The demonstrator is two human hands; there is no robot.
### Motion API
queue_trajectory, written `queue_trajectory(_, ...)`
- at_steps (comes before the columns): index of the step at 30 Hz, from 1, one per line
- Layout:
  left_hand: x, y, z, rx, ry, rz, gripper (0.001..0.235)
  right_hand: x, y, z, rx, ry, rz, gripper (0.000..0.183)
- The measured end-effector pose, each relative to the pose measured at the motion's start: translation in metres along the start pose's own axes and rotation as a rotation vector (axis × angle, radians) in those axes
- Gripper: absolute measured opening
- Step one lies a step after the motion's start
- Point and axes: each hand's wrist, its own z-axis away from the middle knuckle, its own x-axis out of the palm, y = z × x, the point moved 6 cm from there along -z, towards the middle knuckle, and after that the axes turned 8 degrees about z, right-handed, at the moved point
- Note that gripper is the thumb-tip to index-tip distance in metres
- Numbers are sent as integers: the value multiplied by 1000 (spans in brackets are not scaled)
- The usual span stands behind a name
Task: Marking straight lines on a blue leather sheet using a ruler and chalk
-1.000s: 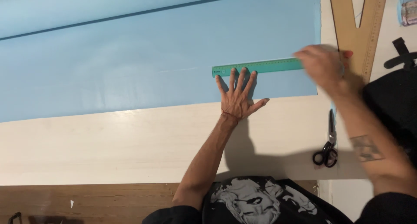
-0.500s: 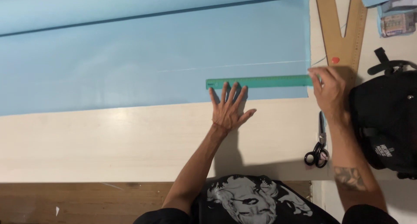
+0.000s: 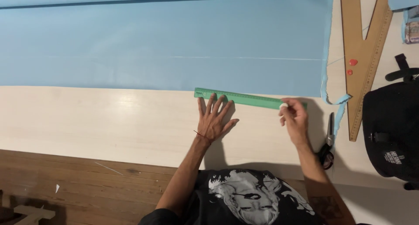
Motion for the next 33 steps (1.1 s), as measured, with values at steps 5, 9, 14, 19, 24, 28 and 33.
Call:
queue_trajectory(5, 5, -27, -1, 18, 62, -1, 74, 23, 6, 13, -52, -54, 89, 28)
queue_trajectory(9, -1, -38, -5, 39, 88, -28, 71, 30, 17, 25, -99, -72, 325, 31)
queue_trajectory(14, -11, -45, -13, 22, 108, -52, 72, 26, 3, 39, -131, -76, 400, 26)
queue_trajectory(19, -12, -55, -17, 14, 137, -76, 73, 17, -6, 38, -258, -13, 465, 16)
queue_trajectory(24, -8, -61, -13, 26, 145, -70, 72, 10, -11, 29, -324, 57, 458, 13)
queue_trajectory(28, -17, -80, 0, 26, 193, -94, 74, 0, 11, 25, -306, 146, 414, 14)
queue_trajectory(33, -33, -141, 14, -229, 309, -26, 78, 1, 7, 31, -165, 262, 240, 11)
